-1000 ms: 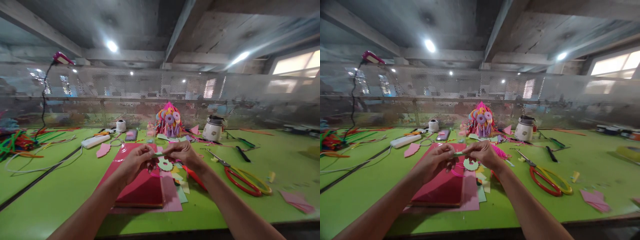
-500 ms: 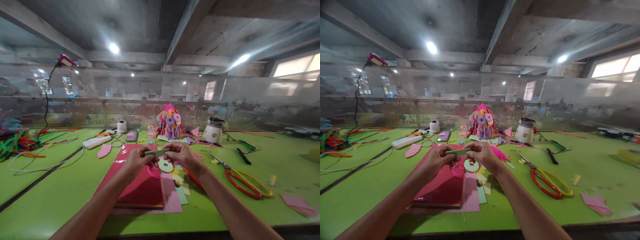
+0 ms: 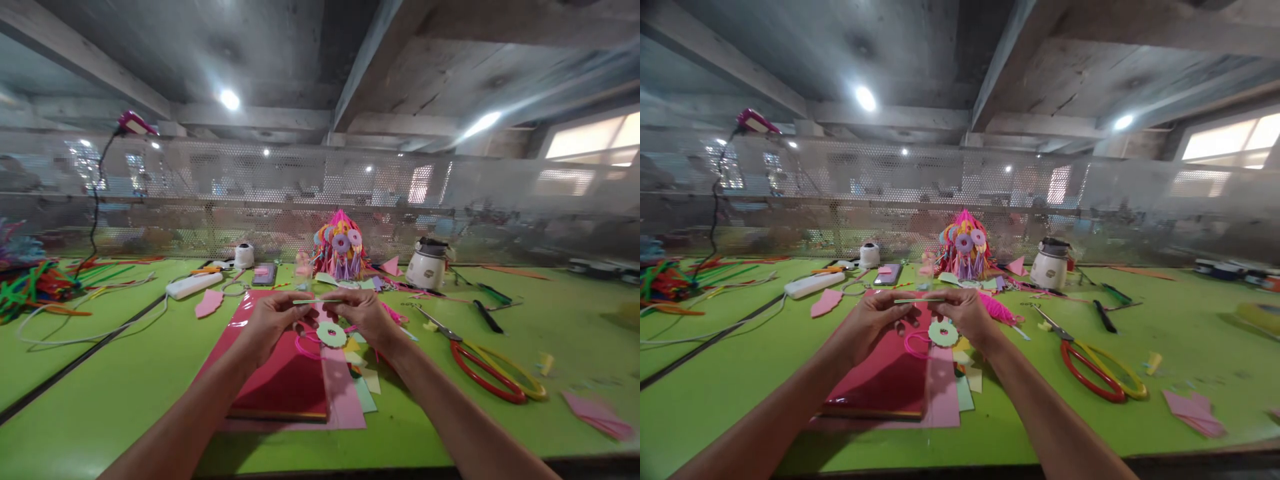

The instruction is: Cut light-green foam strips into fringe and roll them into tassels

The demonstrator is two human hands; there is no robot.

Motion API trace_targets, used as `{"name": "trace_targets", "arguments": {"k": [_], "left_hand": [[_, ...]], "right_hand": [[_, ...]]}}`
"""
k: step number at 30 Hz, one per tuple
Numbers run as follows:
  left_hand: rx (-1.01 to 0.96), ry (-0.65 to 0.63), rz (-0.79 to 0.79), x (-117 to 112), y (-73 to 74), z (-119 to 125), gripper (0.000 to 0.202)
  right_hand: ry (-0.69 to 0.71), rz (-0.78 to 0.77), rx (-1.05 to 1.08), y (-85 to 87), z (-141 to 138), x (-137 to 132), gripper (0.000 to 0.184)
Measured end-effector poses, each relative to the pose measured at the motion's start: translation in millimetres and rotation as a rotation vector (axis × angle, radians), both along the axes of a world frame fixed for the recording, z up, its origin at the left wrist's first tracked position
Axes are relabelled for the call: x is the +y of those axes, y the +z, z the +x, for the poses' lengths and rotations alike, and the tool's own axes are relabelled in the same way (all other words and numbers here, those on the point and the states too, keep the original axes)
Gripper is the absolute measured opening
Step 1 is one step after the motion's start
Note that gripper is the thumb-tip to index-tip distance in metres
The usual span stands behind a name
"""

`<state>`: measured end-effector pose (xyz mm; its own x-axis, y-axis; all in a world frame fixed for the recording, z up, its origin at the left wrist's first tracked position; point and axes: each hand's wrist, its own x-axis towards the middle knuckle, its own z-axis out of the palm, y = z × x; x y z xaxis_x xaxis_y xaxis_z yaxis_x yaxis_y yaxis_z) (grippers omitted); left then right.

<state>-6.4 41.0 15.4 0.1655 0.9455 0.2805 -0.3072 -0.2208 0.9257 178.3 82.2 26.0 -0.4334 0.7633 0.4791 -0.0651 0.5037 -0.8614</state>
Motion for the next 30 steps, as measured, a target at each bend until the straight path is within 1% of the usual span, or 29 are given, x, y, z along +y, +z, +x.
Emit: {"name": "trace_targets", "arguments": {"k": [3,5,7,10,12,14,18,21,24,27,30], "left_hand": [[-0.015,0.01,0.035,-1.8,1.6,2.7,0.028],[-0.024,0.038,0.062,-2.9,2.3,4.1,0.023],[-0.036,0.08,0.099,-3.7,2.3,5.0,0.018],[-0.046,0.14,0.15,-4.6,1.9,5.7,0.015],[-0.027,0.184,0.193,-5.9,2.3,6.0,0.013],[0.007,0.233,0.248,-8.4,3.9,6.4,0.011],[0.045,0.312,0.351,-15.9,9.6,6.6,0.006],[0.087,0.317,0.401,-20.5,13.4,6.5,0.006],[0.131,0.324,0.443,-22.8,14.7,7.0,0.003],[0.184,0.348,0.517,-23.6,13.1,8.0,0.003],[0.226,0.358,0.592,-23.6,10.4,8.8,0.004]], "right_hand": [[0.013,0.073,-0.01,2.0,0.5,-1.1,0.017],[0.025,0.086,0.005,1.3,-0.6,-2.1,0.016],[0.021,0.036,0.029,-0.7,-2.7,-3.4,0.015],[0.01,-0.087,0.085,-3.0,-6.7,-7.6,0.017],[0.0,-0.099,0.127,-1.9,-9.0,-12.6,0.017],[-0.019,-0.047,0.152,1.5,-10.7,-19.0,0.014],[-0.065,0.117,0.159,9.8,-11.1,-29.8,0.008],[-0.1,0.241,0.149,13.0,-8.7,-32.3,0.008],[-0.088,0.348,0.11,14.9,-5.8,-31.8,0.01],[-0.066,0.402,0.088,16.3,-4.0,-31.4,0.008],[-0.056,0.374,0.1,16.8,-3.6,-32.3,0.006]]}}
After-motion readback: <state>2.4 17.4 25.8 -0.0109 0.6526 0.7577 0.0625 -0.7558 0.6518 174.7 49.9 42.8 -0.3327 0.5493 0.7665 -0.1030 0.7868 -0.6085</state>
